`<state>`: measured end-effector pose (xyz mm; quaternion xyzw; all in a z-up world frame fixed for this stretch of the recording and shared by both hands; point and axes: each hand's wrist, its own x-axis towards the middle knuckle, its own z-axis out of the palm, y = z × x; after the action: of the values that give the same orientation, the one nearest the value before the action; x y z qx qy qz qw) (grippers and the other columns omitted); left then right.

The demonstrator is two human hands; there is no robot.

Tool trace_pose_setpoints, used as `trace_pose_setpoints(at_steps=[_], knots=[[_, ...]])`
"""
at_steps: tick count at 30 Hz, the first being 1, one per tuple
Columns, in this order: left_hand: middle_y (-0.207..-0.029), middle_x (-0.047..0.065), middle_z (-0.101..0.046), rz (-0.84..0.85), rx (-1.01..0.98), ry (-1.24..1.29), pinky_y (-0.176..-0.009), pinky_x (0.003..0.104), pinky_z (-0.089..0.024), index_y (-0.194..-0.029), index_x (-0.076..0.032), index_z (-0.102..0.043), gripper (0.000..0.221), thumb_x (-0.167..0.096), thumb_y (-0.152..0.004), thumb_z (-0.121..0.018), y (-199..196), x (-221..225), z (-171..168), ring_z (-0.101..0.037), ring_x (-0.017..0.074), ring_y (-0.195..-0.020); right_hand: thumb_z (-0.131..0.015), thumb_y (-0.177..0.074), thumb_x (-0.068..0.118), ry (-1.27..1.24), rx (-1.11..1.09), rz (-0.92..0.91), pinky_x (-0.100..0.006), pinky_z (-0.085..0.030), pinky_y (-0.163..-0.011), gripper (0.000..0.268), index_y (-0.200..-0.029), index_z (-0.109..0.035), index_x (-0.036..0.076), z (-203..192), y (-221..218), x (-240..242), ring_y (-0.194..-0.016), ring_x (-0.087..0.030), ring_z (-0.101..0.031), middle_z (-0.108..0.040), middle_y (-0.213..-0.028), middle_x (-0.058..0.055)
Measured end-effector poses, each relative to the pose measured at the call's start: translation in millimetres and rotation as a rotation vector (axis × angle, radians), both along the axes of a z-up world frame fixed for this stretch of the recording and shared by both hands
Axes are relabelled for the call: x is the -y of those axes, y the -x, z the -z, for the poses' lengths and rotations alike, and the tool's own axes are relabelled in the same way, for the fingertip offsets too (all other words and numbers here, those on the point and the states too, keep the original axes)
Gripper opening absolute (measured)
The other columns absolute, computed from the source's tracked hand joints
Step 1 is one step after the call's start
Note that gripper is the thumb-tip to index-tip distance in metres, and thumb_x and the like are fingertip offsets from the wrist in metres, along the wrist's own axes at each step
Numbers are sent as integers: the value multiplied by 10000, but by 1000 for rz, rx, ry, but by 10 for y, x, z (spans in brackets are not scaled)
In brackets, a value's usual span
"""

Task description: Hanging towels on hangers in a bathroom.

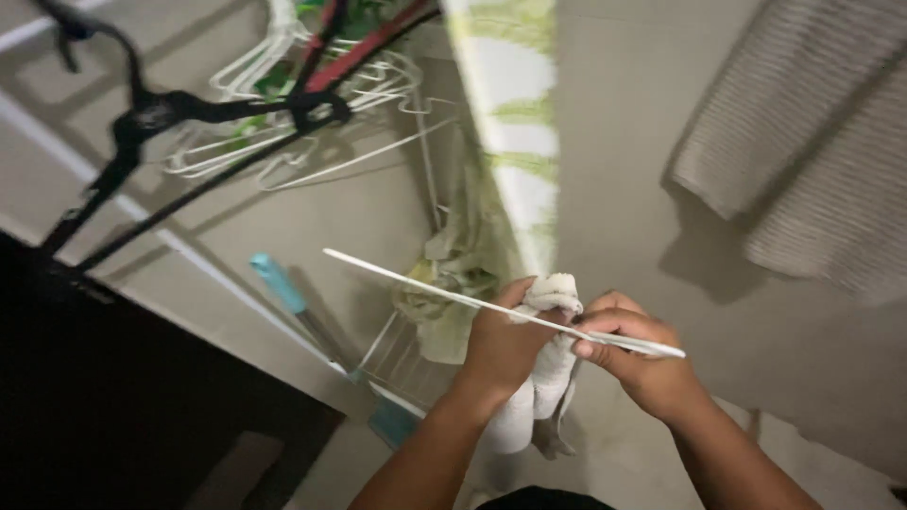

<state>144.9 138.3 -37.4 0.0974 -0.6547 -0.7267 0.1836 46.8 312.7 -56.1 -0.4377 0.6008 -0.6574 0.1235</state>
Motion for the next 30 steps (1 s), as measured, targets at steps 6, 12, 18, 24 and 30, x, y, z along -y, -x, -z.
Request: trace_pose_setpoints(at_steps=[6, 12, 18, 24, 30], knots=[[-1014, 40, -746, 96, 75, -25, -799, 276, -558, -1232, -11, -680, 403, -189, -881, -767, 305, -788, -123, -683, 99, -916, -729, -913, 128, -103, 36, 58, -308, -525, -784, 146, -994, -760, 12, 20, 137, -1013, -936, -176, -619, -656, -1016, -62], [-990, 56, -763, 184, 168, 81, -783, 282, -560, -1223, -18, -708, 413, -217, -866, -772, 484, -1607, -138, -696, 111, -892, -642, -983, 129, -101, -7, 93, -315, -522, -827, 223, -1068, -781, -22, 6, 38, -1943, -956, -182, -622, -654, -1012, -66], [-1040, 14, -753, 337, 135, -2, -812, 264, -569, -1281, -52, -657, 481, -203, -835, -759, 654, -2335, -319, -700, 80, -932, -665, -940, 74, -151, -141, 270, -276, -504, -762, 220, -1117, -759, -15, -251, -63, -2725, -911, -155, -615, -644, -1013, -56], [-1015, 33, -755, 405, 122, 120, -794, 271, -574, -1266, -41, -683, 460, -172, -830, -748, 722, -2898, -376, -697, 100, -903, -613, -971, 53, -165, 24, 511, -227, -456, -640, 283, -1230, -720, 18, -280, -189, -3282, -793, -82, -568, -620, -1070, -26], [-1060, 31, -753, 518, 20, 102, -825, 269, -578, -1276, -43, -668, 430, -205, -884, -745, 749, -3339, -158, -700, 96, -953, -700, -844, 113, -344, 382, 772, -218, -409, -499, 597, -1422, -550, 126, -497, -250, -3413, -598, -27, -465, -620, -1016, 73]])
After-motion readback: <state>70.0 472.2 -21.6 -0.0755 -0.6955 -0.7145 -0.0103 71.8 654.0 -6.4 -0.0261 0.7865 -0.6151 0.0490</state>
